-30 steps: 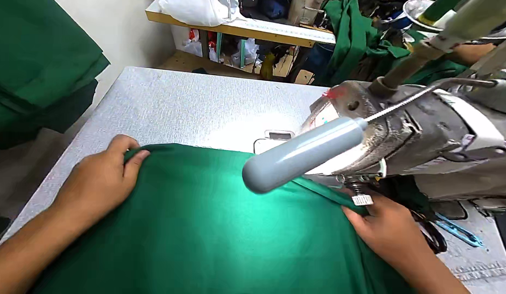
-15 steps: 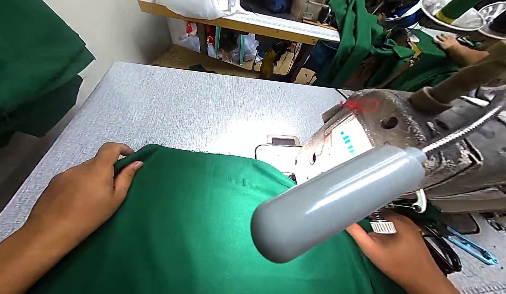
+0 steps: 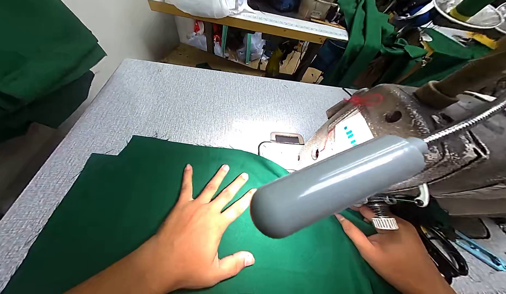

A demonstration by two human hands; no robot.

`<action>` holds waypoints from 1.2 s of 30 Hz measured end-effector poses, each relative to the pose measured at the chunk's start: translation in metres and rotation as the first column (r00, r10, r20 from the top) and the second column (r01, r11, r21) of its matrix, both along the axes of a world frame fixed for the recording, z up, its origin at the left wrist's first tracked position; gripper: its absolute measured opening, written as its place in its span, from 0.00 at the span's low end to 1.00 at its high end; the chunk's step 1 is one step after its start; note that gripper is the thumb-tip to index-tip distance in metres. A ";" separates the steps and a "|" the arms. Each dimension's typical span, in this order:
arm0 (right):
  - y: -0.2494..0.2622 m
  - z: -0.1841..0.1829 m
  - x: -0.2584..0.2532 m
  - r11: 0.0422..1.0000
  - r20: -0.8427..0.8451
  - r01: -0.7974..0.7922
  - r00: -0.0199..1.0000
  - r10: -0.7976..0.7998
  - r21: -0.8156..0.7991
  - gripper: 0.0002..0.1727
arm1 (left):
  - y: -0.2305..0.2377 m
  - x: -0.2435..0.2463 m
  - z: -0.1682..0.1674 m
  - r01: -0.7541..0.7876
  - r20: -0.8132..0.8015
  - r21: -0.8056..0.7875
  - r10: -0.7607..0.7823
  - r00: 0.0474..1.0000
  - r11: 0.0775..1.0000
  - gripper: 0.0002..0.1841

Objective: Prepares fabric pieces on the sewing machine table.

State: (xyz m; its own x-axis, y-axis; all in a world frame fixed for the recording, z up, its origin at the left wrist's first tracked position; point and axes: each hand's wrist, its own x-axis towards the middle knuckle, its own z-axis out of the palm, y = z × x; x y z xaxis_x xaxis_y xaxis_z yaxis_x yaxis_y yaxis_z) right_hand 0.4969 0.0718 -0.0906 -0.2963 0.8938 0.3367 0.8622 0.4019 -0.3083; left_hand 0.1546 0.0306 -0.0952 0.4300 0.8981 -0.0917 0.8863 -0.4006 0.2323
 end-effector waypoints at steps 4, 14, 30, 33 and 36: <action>-0.014 0.008 0.004 0.993 0.020 -0.115 0.993 0.116 -0.014 0.16 | -0.018 0.002 -0.003 -0.023 0.008 0.078 0.022 1.000 0.997 0.51; -0.010 0.011 -0.002 0.996 0.179 -0.066 0.982 0.054 0.064 0.25 | -0.031 0.005 -0.002 -0.037 -0.025 0.089 0.040 0.999 0.995 0.45; -0.066 0.006 -0.021 0.813 0.182 -0.453 0.822 0.540 -0.366 0.45 | -0.082 0.031 0.012 0.015 0.059 -0.082 -0.010 0.998 0.996 0.45; -0.069 0.009 -0.005 0.835 0.204 -0.378 0.851 0.483 -0.400 0.48 | -0.075 0.040 0.014 0.043 0.056 -0.133 -0.036 0.998 0.990 0.46; -0.044 0.006 0.000 0.868 0.243 -0.340 0.864 0.440 -0.363 0.48 | -0.046 0.045 0.012 0.061 0.041 -0.114 -0.057 0.998 0.992 0.47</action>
